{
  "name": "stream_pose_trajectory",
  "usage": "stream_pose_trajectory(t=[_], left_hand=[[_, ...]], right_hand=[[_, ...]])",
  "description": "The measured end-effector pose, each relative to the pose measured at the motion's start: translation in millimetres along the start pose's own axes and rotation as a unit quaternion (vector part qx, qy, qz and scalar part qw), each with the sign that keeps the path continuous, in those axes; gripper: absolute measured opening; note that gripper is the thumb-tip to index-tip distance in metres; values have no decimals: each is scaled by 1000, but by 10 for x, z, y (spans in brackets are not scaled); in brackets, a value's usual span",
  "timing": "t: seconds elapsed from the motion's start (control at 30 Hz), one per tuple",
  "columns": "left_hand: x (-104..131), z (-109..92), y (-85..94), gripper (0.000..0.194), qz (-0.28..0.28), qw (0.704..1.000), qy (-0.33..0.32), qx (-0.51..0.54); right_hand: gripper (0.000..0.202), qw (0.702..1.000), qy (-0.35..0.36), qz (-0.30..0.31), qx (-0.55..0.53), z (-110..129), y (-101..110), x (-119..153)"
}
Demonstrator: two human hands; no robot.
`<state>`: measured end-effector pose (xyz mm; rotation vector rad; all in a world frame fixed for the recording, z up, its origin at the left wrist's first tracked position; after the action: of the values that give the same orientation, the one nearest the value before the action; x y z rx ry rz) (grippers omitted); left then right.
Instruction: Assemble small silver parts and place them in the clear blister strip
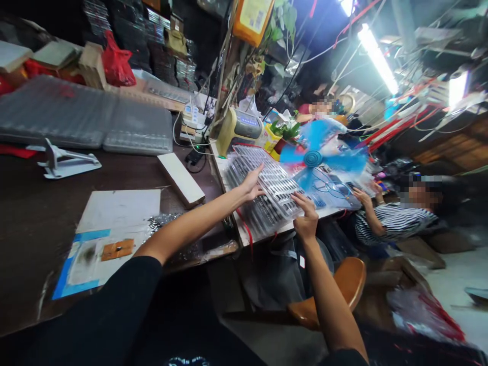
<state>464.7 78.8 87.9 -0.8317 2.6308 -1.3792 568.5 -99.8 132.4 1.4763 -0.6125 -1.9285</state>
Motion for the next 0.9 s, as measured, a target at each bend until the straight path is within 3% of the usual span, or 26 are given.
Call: stream_pose_trajectory(t=[0.13,0.43,0.63,0.9], left_hand=[[-49,-57,110,36,-54,997,-52,-33],[180,-133,-182,41,-21,994,-102,-45],[305,-148,-229,35,-5,993,-104,-56],[573,-143,-355,28,5,992,-110,-54]], right_hand=[[38,998,50,3,27,112,6,-13],[36,994,90,-46,30,295,280,6],[31,993,86,-53,60,431,345,25],[30,982,150,-79,80,684,586,117]])
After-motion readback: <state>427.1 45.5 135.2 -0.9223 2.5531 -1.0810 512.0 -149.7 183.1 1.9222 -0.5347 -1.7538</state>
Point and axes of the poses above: each hand's wrist, its own x-axis away from the middle knuckle, its own y-axis out of the back of the hand, z = x × y, the point moved 8 cm from there along -x, towards the middle knuckle, and after that the axes turned 6 degrees about z, right-handed, at the moved point
